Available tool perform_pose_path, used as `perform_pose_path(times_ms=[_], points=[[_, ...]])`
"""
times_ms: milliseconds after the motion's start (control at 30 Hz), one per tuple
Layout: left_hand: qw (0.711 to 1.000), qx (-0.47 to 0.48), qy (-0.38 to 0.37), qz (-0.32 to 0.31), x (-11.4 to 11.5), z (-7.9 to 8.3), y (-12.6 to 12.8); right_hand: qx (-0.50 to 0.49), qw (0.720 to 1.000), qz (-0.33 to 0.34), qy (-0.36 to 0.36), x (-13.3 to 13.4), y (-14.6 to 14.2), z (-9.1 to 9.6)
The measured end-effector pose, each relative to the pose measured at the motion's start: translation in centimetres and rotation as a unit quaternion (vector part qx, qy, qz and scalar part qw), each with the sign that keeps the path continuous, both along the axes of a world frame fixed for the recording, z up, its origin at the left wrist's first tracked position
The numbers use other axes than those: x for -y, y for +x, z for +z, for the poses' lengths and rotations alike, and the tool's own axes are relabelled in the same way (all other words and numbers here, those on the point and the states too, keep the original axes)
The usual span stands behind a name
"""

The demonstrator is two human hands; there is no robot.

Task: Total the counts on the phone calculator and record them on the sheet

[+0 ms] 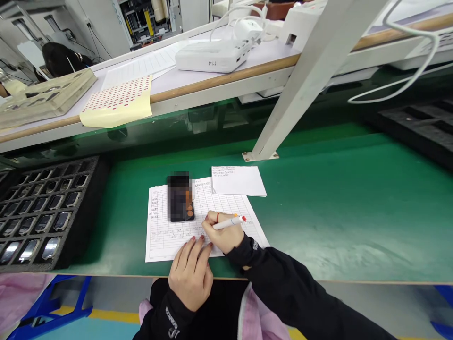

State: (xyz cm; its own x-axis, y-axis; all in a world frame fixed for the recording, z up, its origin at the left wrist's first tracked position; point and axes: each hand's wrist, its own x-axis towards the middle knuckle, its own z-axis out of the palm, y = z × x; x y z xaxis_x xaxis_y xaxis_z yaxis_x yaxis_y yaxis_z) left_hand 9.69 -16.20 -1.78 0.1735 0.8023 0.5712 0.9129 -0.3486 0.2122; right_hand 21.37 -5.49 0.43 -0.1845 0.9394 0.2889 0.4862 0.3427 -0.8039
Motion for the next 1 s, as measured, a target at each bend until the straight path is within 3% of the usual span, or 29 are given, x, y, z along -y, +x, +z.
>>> perform_pose_path(times_ms=[167,667,833,1000], points=[[1.0,0.001,0.0,0.001,0.0,0.1,0.0,0.001,1.0,0.023,-0.012,0.1,0.0,-0.1],[1.0,0.0,0.0,-0.006,0.0,0.0,0.0,-0.004,1.0,-0.012,-0.018,-0.2,-0.1,0.0],[1.0,-0.004,-0.01,-0.002,0.1,-0.1,-0.1,-0.078,0.994,-0.071,-0.039,-1.1,0.4,0.3],[1.0,-0.014,-0.025,-0.005,0.1,-0.1,0.0,-0.189,0.968,-0.149,-0.066,-2.2,1.0,0.3]])
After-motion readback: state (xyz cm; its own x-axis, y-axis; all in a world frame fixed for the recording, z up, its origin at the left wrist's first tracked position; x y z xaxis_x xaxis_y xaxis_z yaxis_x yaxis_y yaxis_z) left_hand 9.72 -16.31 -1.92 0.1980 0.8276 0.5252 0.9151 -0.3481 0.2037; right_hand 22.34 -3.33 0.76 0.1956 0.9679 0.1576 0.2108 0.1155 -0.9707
